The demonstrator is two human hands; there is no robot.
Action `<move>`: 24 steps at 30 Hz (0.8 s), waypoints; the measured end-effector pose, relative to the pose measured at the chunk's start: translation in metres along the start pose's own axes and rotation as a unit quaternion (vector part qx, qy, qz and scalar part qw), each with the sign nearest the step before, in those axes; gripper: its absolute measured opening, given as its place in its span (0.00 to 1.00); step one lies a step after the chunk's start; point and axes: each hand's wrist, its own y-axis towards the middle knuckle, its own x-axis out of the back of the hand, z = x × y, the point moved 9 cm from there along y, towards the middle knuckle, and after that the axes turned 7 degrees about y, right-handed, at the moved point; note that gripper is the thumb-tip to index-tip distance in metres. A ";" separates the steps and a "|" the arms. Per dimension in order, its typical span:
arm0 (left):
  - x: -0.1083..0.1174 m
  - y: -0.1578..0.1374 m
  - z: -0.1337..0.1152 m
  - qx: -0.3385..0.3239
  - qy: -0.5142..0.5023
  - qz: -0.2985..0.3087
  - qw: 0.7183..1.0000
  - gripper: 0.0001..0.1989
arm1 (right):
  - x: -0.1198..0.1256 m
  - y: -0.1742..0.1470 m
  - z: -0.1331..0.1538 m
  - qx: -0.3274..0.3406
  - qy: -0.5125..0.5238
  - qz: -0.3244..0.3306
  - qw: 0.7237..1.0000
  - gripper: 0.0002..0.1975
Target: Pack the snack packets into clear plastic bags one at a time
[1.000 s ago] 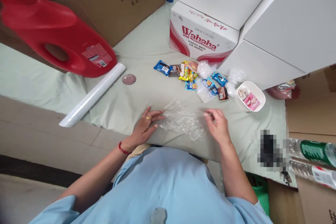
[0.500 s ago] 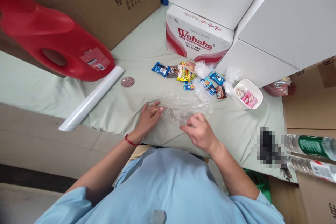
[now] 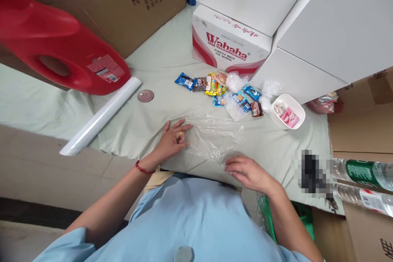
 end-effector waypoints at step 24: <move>0.076 -0.061 -0.011 0.038 0.084 -0.345 0.934 0.11 | -0.091 0.113 0.007 -0.010 -0.196 0.085 0.977 0.22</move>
